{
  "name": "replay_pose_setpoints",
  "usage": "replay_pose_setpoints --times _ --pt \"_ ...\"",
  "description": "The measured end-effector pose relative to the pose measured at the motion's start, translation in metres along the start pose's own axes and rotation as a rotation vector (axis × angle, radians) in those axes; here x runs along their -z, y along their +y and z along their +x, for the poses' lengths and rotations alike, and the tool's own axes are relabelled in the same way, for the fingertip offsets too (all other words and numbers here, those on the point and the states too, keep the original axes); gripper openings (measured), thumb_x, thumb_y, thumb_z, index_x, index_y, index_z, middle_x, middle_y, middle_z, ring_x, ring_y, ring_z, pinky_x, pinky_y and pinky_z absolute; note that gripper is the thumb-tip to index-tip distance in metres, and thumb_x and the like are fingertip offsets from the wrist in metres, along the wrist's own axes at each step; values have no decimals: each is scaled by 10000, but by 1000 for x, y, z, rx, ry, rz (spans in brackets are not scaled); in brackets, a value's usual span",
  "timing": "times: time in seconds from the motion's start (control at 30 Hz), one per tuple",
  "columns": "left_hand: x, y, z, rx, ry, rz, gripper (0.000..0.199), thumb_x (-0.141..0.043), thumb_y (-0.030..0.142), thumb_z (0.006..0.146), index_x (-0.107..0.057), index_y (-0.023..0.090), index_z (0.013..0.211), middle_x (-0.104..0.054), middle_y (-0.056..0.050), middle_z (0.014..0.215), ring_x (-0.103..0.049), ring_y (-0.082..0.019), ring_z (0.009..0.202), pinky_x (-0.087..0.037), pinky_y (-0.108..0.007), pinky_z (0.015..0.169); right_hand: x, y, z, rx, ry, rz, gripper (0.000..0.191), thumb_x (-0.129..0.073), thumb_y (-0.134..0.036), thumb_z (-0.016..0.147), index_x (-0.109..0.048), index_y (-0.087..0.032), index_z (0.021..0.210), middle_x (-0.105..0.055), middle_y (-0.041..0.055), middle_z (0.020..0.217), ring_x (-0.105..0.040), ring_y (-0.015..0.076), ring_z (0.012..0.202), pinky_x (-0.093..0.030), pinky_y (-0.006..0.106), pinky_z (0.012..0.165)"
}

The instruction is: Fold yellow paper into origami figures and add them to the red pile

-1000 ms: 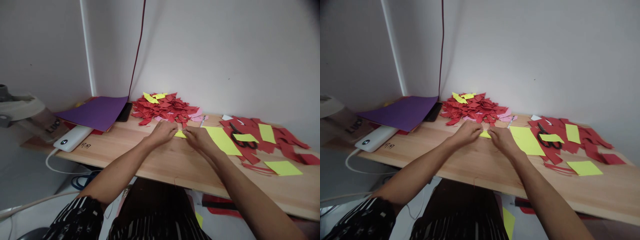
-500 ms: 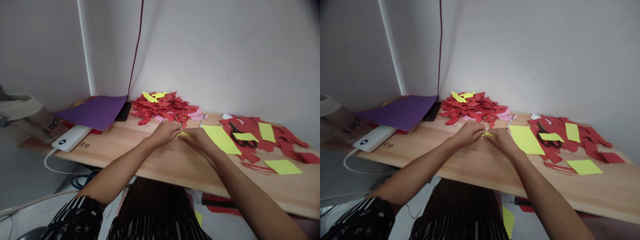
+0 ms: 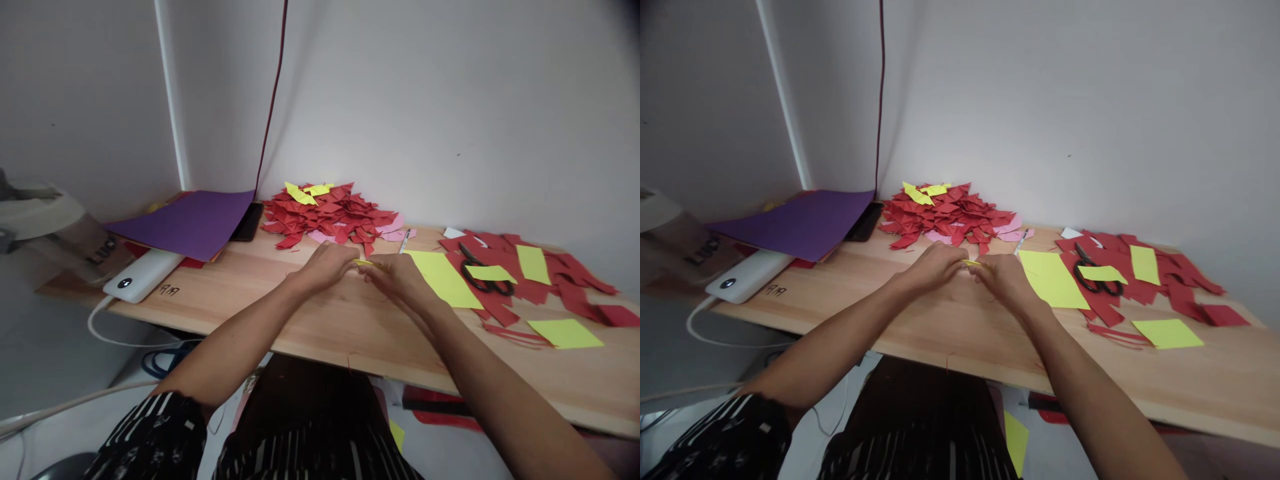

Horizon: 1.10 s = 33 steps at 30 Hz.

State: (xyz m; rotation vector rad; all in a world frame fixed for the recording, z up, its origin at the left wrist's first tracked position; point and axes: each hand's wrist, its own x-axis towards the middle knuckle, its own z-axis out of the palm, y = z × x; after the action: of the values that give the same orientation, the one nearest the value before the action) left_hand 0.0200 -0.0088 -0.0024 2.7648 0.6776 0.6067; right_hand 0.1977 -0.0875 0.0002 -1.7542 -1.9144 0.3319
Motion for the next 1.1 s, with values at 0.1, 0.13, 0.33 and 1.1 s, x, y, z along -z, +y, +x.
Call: replay_pose_setpoints --times 0.1,0.13,0.33,1.1 --pt "0 -4 0 68 21 8 294 -463 374 919 -607 176 757 -616 -25 693 -507 -157 634 -265 -264 579 1 -1 0 -23 -10 20 316 -537 -369 856 -634 -190 614 -631 -9 562 -515 125 506 -322 242 541" --pt "-1 -6 0 85 31 16 309 -465 396 918 -607 175 754 -617 -28 695 -505 -159 635 -259 -267 574 1 0 0 -16 -14 17 310 -524 -361 861 -646 -192 632 -640 -6 579 -520 127 517 -327 243 548" --pt "-2 -10 -1 96 24 59 271 -474 376 917 -621 179 803 -636 -38 743 -524 -172 678 -260 -271 575 3 6 2 13 -50 0 315 -472 -345 878 -663 -193 680 -657 2 612 -535 137 545 -343 248 582" --pt "4 4 2 -42 23 97 269 -374 240 940 -606 175 820 -641 -46 768 -552 -178 717 -301 -301 659 4 4 2 142 4 -163 396 -364 -392 955 -588 -202 690 -652 30 657 -538 163 601 -314 264 587"
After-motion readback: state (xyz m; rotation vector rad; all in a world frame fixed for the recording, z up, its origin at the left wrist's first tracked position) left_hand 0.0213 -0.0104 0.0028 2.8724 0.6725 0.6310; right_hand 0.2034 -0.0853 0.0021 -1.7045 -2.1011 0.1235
